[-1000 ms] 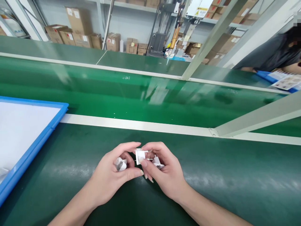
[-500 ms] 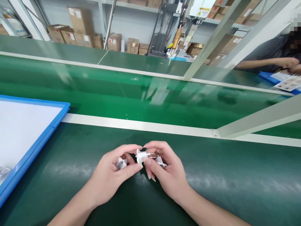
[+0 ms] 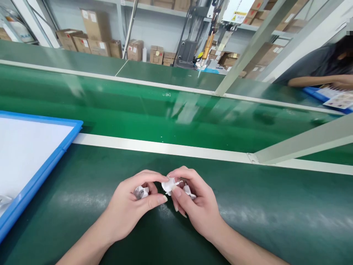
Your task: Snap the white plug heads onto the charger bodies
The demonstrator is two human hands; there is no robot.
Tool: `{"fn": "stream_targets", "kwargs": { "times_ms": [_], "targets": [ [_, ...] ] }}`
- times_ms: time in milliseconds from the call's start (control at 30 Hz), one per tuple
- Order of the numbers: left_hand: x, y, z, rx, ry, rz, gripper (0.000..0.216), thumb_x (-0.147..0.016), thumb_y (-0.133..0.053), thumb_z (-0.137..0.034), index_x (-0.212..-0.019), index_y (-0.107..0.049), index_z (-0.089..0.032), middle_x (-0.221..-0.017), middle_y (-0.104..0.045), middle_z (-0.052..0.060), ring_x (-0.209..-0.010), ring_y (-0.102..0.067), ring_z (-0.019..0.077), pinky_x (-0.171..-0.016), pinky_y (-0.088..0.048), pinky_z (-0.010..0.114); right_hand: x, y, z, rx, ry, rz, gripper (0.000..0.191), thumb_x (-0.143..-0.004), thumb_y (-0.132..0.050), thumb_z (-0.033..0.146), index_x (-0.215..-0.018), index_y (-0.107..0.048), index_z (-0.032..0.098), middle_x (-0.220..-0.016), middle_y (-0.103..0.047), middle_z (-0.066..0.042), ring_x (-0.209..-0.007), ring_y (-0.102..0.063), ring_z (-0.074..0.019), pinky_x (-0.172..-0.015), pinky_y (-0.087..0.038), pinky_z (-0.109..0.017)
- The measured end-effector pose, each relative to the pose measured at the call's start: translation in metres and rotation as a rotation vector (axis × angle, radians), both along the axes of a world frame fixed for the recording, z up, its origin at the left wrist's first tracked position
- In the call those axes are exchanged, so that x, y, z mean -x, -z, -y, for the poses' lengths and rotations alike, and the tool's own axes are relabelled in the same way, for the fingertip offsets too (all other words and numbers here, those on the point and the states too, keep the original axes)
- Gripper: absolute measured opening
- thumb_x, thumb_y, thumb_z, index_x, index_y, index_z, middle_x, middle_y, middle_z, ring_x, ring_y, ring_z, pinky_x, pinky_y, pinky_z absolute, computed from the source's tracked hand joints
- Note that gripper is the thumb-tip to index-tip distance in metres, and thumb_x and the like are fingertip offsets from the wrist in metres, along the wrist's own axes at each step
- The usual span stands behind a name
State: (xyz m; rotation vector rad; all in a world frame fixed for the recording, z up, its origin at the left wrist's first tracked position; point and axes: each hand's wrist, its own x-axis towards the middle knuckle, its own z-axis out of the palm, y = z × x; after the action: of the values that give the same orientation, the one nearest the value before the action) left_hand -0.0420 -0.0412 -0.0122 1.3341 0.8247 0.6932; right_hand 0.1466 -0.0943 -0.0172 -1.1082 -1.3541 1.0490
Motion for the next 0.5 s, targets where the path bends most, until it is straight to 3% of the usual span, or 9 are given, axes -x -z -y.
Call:
{"fn": "stream_targets", "kwargs": {
  "times_ms": [100, 333, 500],
  "targets": [
    [-0.0002, 0.0008, -0.0007, -0.029, -0.004, 0.035, 0.02, -0.084, -0.074, -0.028, -0.104, -0.074, -0.025, -0.101, -0.066, 0.004, -0.081, -0.06, 0.0137, -0.072, -0.05, 0.024, 0.001, -0.0012, 0.0005, 0.007, 0.016, 0.019, 0.013, -0.101, -0.061, 0.03, -0.113, -0.062, 0.025, -0.095, -0.056, -0.003, -0.056, -0.05, -0.0072, -0.042, -0.038, -0.02],
    [0.0024, 0.0019, -0.0008, 0.044, -0.049, -0.064, 0.039, -0.081, -0.076, -0.034, -0.118, -0.067, -0.025, -0.076, -0.061, -0.002, -0.064, -0.051, 0.0099, -0.061, -0.042, 0.021, 0.0018, 0.0019, 0.0044, 0.043, 0.037, 0.047, 0.016, -0.099, -0.061, 0.026, -0.114, -0.057, 0.026, -0.087, -0.054, 0.0, -0.055, -0.047, -0.008, -0.045, -0.038, -0.021],
    [0.0, -0.0031, 0.0002, 0.058, 0.01, -0.052, 0.041, -0.087, -0.07, -0.036, -0.125, -0.062, -0.025, -0.093, -0.067, 0.001, -0.075, -0.056, 0.0124, -0.07, -0.046, 0.023, 0.0038, 0.0007, 0.005, -0.019, 0.026, 0.137, 0.026, -0.099, -0.06, 0.02, -0.121, -0.052, 0.03, -0.09, -0.054, 0.0, -0.065, -0.049, -0.0108, -0.055, -0.041, -0.024]
  ]
}}
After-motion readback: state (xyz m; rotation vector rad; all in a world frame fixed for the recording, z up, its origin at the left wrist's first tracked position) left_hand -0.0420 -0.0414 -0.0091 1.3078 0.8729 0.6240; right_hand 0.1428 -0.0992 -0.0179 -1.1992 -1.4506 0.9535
